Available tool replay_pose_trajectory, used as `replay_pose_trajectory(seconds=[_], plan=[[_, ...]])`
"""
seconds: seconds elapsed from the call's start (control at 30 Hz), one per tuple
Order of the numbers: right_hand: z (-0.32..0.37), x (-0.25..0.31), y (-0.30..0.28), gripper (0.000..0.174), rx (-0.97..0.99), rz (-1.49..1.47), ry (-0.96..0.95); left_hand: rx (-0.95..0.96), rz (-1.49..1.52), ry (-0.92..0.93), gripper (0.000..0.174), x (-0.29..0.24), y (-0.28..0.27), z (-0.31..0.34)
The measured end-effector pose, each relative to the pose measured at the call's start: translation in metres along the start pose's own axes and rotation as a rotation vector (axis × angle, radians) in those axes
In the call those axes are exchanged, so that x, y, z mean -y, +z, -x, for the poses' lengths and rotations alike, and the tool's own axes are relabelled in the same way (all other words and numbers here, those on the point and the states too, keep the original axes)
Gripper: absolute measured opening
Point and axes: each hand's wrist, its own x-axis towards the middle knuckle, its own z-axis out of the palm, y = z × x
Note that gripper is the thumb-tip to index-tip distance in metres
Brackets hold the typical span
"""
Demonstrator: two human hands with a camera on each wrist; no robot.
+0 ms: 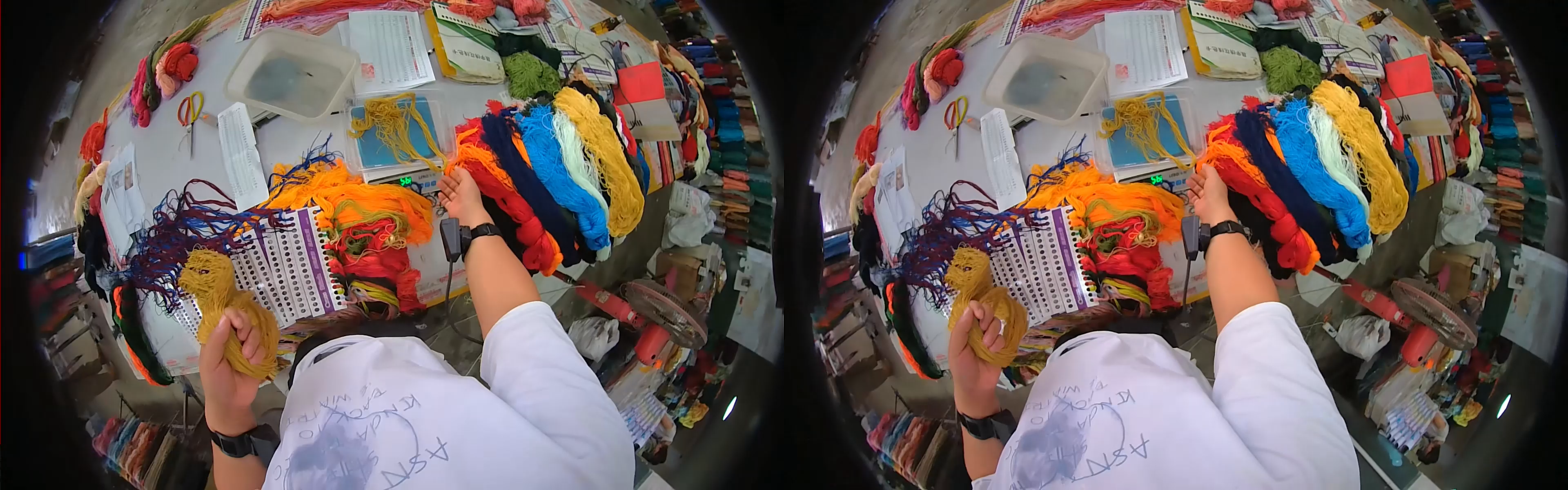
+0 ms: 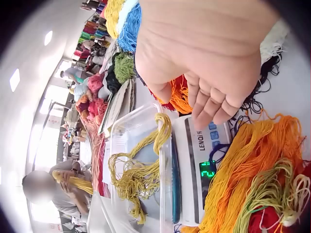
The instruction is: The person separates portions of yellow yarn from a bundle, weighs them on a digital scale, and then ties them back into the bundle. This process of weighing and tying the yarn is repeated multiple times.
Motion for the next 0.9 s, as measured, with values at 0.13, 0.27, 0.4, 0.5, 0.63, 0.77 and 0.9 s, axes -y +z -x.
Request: replay_pose_trajectory(seconds=[0.13, 0.27, 0.4, 0.5, 0.63, 0.77, 0.9], plan=[[-0.003, 0.004, 0.007, 0.042, 0.031, 0.052, 0.002, -0.114, -0.031, -0.027, 0.014, 0.008, -0.009, -0.006], [-0.007, 0.002, 0.013, 0.041, 0.042, 0.059, 0.006, -0.165, -0.037, 0.004, 0.013, 0.015, -0.022, -0.011], [-0.007, 0.003, 0.014, 0.040, 0.060, 0.099, 0.022, -0.190, -0.021, -0.005, 0.012, 0.018, -0.029, -0.013], [-0.009, 0.002, 0.014, 0.041, 0.035, 0.114, 0.031, -0.192, -0.025, 0.003, 0.012, 0.020, -0.033, -0.011], [-0.005, 0.002, 0.016, 0.044, 0.042, 0.119, 0.016, -0.190, -0.045, 0.028, 0.013, 0.020, -0.040, -0.008], [0.003, 0.005, 0.025, 0.043, -0.027, 0.144, 0.028, -0.180, -0.027, 0.041, 0.013, 0.019, -0.047, -0.001], [0.001, -0.002, 0.027, 0.026, -0.040, 0.200, -0.023, -0.170, -0.012, 0.042, 0.012, 0.020, -0.056, 0.006]])
